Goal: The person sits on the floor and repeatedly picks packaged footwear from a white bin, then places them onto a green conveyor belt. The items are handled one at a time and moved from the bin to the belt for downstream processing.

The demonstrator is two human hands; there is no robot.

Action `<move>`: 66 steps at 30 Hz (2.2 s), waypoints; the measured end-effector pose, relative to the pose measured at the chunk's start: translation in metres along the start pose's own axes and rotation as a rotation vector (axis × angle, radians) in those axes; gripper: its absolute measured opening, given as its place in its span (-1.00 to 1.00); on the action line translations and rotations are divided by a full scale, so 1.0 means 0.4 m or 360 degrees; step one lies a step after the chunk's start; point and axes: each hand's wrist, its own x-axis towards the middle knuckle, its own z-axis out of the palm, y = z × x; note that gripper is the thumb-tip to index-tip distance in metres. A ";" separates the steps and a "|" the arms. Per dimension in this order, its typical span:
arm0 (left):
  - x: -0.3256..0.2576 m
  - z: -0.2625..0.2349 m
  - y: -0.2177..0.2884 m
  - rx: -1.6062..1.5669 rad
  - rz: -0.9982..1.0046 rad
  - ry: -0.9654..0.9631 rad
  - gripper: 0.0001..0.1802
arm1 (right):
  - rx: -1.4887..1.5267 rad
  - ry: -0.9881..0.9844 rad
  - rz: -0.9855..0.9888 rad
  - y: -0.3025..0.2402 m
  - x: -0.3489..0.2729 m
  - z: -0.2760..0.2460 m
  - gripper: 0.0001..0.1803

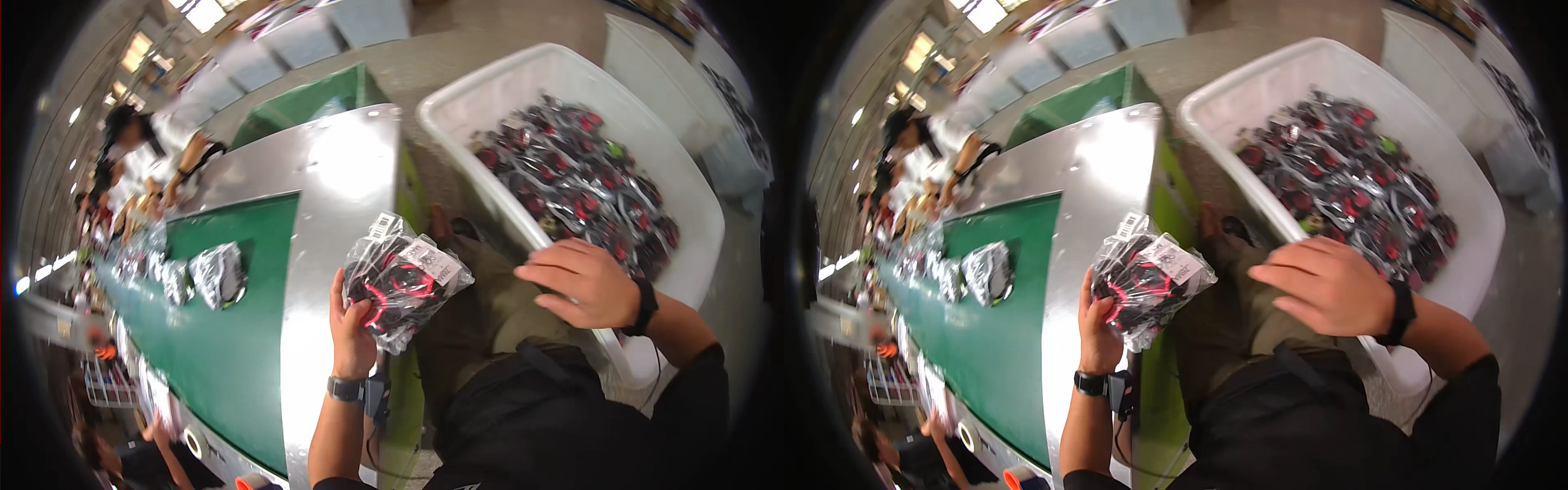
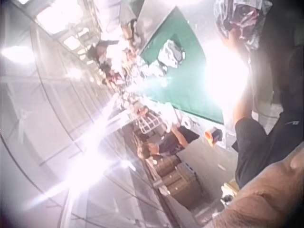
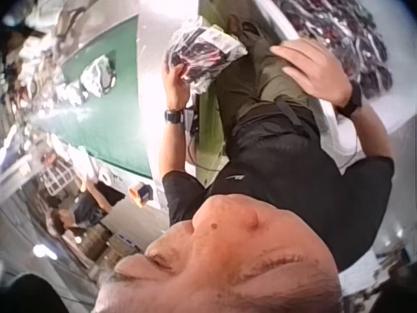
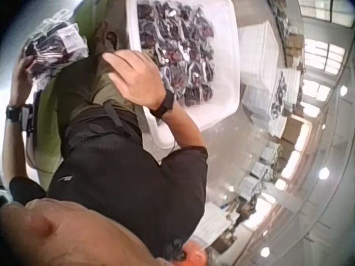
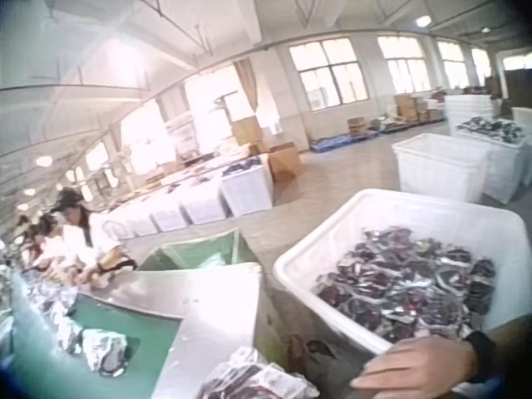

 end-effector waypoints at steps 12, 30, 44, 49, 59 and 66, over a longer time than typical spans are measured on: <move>-0.037 0.333 -0.148 -0.0184 -0.0411 -0.0330 -0.30 | -0.0124 -0.0018 0.0170 -0.056 -0.031 0.030 -0.03; -0.053 0.476 -0.200 0.0569 -0.0265 -0.0899 -0.49 | -0.0630 0.0182 0.1143 0.154 -0.444 -0.206 -0.41; -0.008 0.301 -0.094 0.0845 -0.0366 -0.0795 -0.60 | -0.0340 -0.0633 0.1928 0.358 -1.057 -0.062 -0.51; -0.001 0.230 -0.047 0.0854 -0.0358 -0.0687 -0.57 | -0.0076 -0.0349 0.1856 0.376 -1.033 -0.037 -0.51; 0.015 0.047 0.048 0.0985 -0.0256 -0.0375 -0.58 | 0.0209 -0.0098 0.1676 0.466 -0.846 -0.017 -0.77; 0.097 -0.208 0.122 0.1084 -0.0202 0.0022 -0.51 | 0.0162 0.0174 0.1475 0.554 -0.800 0.071 -0.67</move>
